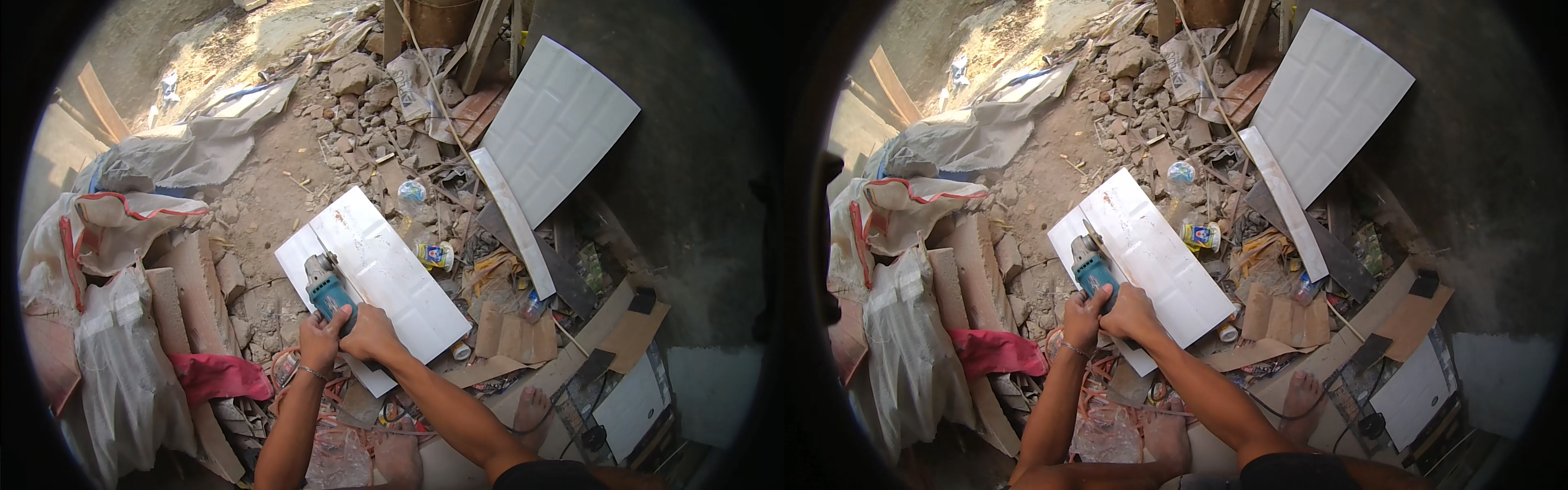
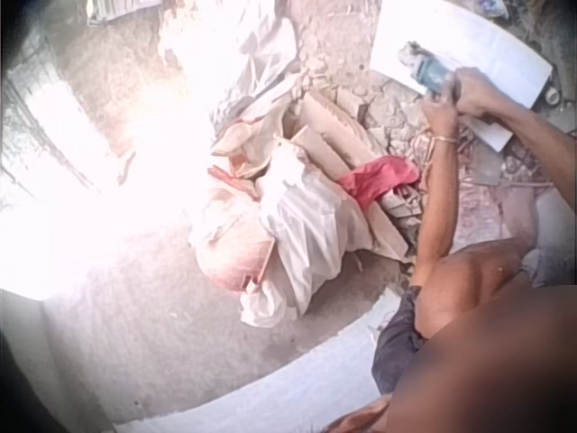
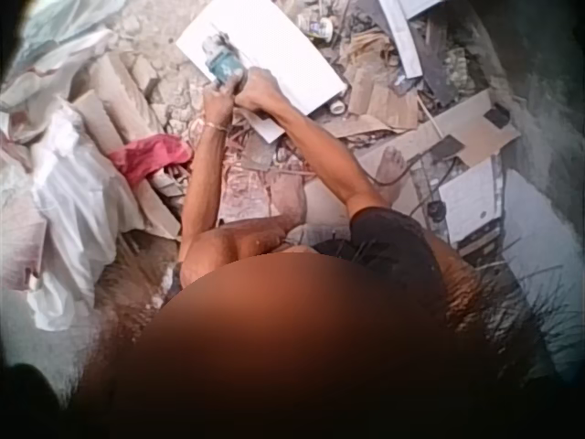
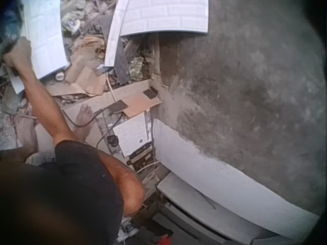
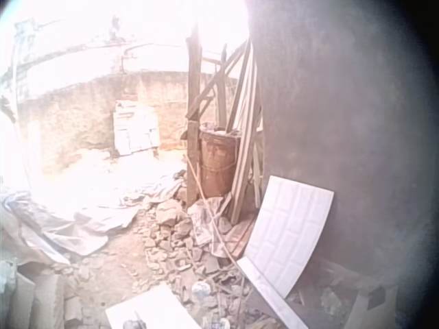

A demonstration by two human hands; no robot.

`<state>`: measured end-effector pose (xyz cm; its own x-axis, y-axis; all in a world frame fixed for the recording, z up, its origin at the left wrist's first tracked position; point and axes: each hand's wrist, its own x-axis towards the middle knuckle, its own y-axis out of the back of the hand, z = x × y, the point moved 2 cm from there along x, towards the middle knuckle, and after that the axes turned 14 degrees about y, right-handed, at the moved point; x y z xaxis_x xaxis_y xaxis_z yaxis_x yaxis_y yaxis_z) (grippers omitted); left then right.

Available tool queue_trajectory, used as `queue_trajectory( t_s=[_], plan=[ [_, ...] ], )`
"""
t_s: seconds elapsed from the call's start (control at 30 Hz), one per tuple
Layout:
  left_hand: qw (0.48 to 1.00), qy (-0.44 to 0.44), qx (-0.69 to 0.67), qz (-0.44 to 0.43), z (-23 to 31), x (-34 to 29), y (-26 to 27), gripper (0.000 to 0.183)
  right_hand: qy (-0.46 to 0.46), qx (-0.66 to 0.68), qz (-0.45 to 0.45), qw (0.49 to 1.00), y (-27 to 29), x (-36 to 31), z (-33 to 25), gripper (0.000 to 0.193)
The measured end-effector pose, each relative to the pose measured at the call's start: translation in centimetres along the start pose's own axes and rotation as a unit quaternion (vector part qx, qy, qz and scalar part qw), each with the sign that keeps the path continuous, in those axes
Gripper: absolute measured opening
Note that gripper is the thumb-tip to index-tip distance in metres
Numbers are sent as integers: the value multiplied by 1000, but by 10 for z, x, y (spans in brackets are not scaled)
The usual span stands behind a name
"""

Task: The person uses an angle grinder to cut a white ceramic tile into two pieces, then cuts a circular hole in another tile. After finishing, the person carries the cut tiles into a tiled room and places them on a wooden scaffold.

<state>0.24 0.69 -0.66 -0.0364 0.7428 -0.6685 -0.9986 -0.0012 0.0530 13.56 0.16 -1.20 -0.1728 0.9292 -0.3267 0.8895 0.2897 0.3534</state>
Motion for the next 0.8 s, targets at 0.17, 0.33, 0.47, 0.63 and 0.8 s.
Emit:
queue_trajectory(
  t_s=[0.17,0.33,0.47,0.63,0.8],
  plan=[
    [1000,8,-13,-1,-3,-2,-1,33,1,-1,13,1000,-1,-4,3,60],
    [1000,-1,-23,1,-2,-3,-4,30,-4,-5,3,1000,-1,-2,2,62],
    [1000,4,-10,1,-2,-3,-4,29,-12,-5,-1,1000,1,-4,0,62],
    [1000,13,-19,-3,-7,-4,-4,29,-10,0,4,1000,2,-10,1,61],
    [1000,19,-19,-4,-11,-8,-5,33,-5,1,-1,1000,-2,-12,9,60]
  ],
)
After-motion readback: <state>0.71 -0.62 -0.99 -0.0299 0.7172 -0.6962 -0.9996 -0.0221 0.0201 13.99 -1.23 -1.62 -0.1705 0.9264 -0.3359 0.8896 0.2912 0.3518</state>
